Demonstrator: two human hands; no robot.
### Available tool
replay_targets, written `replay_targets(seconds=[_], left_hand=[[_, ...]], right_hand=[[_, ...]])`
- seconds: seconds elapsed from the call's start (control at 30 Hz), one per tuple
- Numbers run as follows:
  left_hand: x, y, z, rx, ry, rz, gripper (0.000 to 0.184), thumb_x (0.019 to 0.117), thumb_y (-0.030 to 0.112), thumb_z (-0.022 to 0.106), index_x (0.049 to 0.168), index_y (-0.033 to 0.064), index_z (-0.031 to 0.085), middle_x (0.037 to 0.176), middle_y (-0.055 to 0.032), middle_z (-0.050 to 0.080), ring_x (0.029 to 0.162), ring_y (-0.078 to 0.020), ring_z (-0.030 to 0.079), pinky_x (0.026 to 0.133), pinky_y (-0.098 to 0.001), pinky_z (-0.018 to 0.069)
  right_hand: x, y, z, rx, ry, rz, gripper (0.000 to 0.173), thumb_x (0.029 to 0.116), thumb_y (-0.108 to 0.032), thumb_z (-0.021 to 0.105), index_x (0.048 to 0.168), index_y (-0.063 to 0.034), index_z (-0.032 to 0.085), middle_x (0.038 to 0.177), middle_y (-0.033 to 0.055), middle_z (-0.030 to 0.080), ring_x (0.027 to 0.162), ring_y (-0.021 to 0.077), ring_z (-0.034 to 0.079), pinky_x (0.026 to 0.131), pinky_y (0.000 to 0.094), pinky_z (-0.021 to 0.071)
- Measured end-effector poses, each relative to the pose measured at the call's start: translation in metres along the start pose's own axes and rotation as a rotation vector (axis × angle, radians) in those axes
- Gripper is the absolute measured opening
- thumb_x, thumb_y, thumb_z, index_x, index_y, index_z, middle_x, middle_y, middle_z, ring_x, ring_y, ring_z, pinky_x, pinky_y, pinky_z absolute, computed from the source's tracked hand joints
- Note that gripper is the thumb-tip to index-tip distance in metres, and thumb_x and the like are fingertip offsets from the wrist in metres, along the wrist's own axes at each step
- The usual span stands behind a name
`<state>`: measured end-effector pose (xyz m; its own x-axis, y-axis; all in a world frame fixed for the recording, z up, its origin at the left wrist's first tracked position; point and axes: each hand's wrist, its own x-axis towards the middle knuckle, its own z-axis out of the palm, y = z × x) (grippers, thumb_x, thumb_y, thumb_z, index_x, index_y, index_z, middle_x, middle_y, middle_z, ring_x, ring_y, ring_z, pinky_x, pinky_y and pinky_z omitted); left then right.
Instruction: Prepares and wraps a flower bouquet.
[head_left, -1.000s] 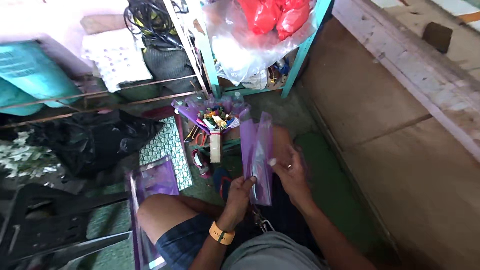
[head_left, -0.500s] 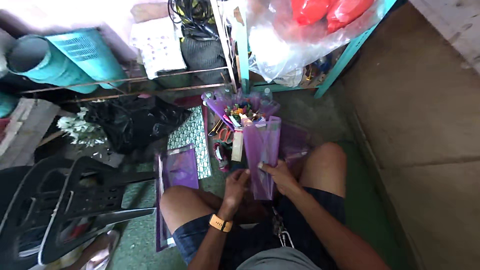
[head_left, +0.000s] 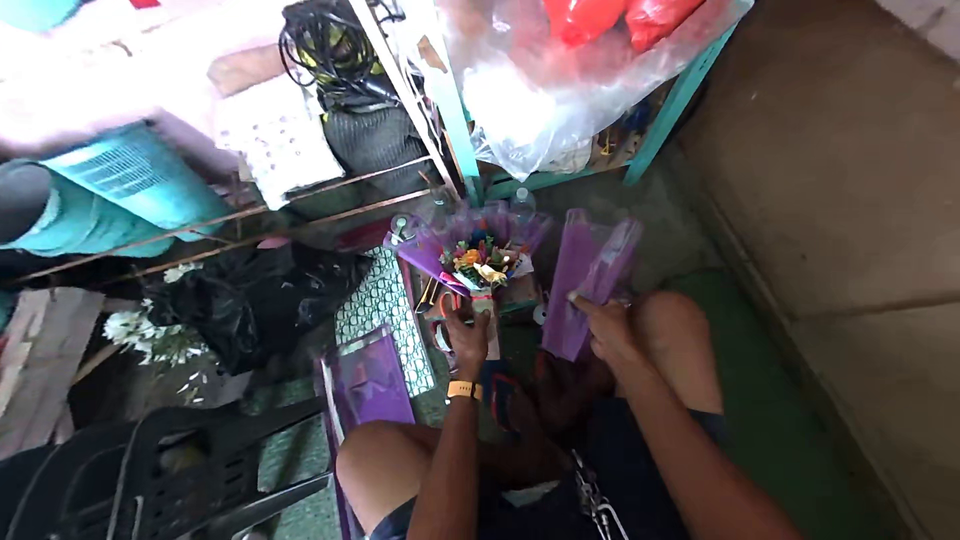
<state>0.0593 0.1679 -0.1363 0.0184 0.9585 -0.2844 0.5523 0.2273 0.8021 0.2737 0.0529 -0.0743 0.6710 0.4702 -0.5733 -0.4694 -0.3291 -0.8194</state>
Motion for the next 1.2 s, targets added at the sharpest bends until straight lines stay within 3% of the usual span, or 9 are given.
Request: replay_targets(seconds=[0.17,0.33,0.47,0.63,0.8,0.93,1.07,1.13,1.2], left_hand=[[-0.015,-0.002,0.014,-0.012,0.041,-0.079,0.071,0.0871,0.037,0.081,0.137,-0.0044,0.052,0.127,-0.0256,0.061,0.117,-0.0359,0.06,0.102,-0.0524,0.0497],[-0.009,-0.014,0.021,-0.454,-0.171,-0.228,0.07,0.0891,0.029,0.08,0.143,-0.0012,0.047,0.121,-0.0231,0.065,0.102,-0.0294,0.068,0.087,-0.0481,0.0594],[-0.023,-0.013,-0.001,-0.685,-0.268,-0.167,0.07,0.0893,0.019,0.077,0.148,0.0007,0.044,0.123,-0.0219,0.066,0.1,-0.0293,0.07,0.083,-0.0468,0.0623],[-0.054,-0.006,-0.035,-0.834,-0.259,-0.007,0.094,0.0797,0.018,0.081,0.154,0.001,0.027,0.13,-0.0231,0.06,0.109,-0.0299,0.067,0.089,-0.0476,0.0608],[-0.084,-0.017,-0.017,-0.882,-0.332,-0.052,0.093,0.0733,0.022,0.087,0.147,-0.0031,0.036,0.123,-0.0231,0.064,0.107,-0.03,0.068,0.09,-0.0479,0.0605],[-0.086,-0.038,0.015,-0.794,-0.354,-0.177,0.08,0.0826,0.011,0.079,0.149,-0.0013,0.036,0.127,-0.0227,0.062,0.107,-0.0296,0.068,0.088,-0.0469,0.0609],[-0.082,-0.041,0.022,-0.837,-0.378,-0.245,0.058,0.1002,0.028,0.06,0.148,0.0023,0.041,0.127,-0.0191,0.064,0.109,-0.0268,0.067,0.091,-0.0464,0.0586],[-0.076,-0.042,0.024,-0.868,-0.376,-0.259,0.055,0.1001,0.027,0.063,0.145,0.0005,0.046,0.125,-0.0196,0.065,0.11,-0.0276,0.067,0.093,-0.0474,0.0581],[-0.071,-0.043,0.026,-0.882,-0.415,-0.242,0.069,0.0938,0.025,0.07,0.15,0.0027,0.038,0.129,-0.0196,0.063,0.113,-0.0284,0.066,0.095,-0.0482,0.0576]], right_hand=[[0.025,0.026,0.016,-0.018,0.031,0.03,0.049,0.0862,-0.016,0.083,0.126,0.0019,0.061,0.114,0.0179,0.069,0.103,0.0261,0.069,0.089,0.0452,0.0598],[0.021,0.034,0.026,-0.049,0.021,0.068,0.05,0.087,-0.018,0.082,0.127,0.0019,0.06,0.115,0.0184,0.069,0.103,0.0263,0.069,0.088,0.0457,0.0595],[0.021,0.042,0.038,-0.085,-0.013,0.115,0.054,0.0867,-0.023,0.083,0.13,0.0007,0.06,0.118,0.0189,0.067,0.106,0.0272,0.068,0.091,0.0469,0.0581],[0.021,0.056,0.059,-0.042,-0.066,0.159,0.054,0.0891,-0.02,0.081,0.132,0.0033,0.057,0.12,0.0207,0.066,0.108,0.0273,0.067,0.093,0.0453,0.0575],[0.014,0.06,0.069,-0.063,-0.081,0.09,0.052,0.0917,-0.018,0.078,0.133,0.0047,0.055,0.121,0.0213,0.064,0.11,0.0266,0.064,0.095,0.0445,0.0553],[0.018,0.071,0.072,-0.148,-0.064,0.022,0.046,0.0938,-0.01,0.071,0.134,0.0062,0.056,0.127,0.0246,0.061,0.117,0.0308,0.061,0.101,0.047,0.0513],[0.025,0.084,0.072,-0.106,-0.05,0.052,0.04,0.0922,-0.007,0.072,0.128,0.0053,0.06,0.12,0.0219,0.065,0.11,0.0279,0.064,0.096,0.0457,0.054],[0.026,0.084,0.072,-0.113,-0.045,0.063,0.039,0.0931,-0.006,0.07,0.129,0.0054,0.059,0.121,0.0223,0.064,0.111,0.028,0.063,0.097,0.0457,0.0533],[0.028,0.083,0.073,-0.097,-0.035,0.053,0.038,0.0937,-0.004,0.069,0.129,0.0059,0.058,0.121,0.0223,0.064,0.111,0.0276,0.063,0.096,0.0445,0.0532]])
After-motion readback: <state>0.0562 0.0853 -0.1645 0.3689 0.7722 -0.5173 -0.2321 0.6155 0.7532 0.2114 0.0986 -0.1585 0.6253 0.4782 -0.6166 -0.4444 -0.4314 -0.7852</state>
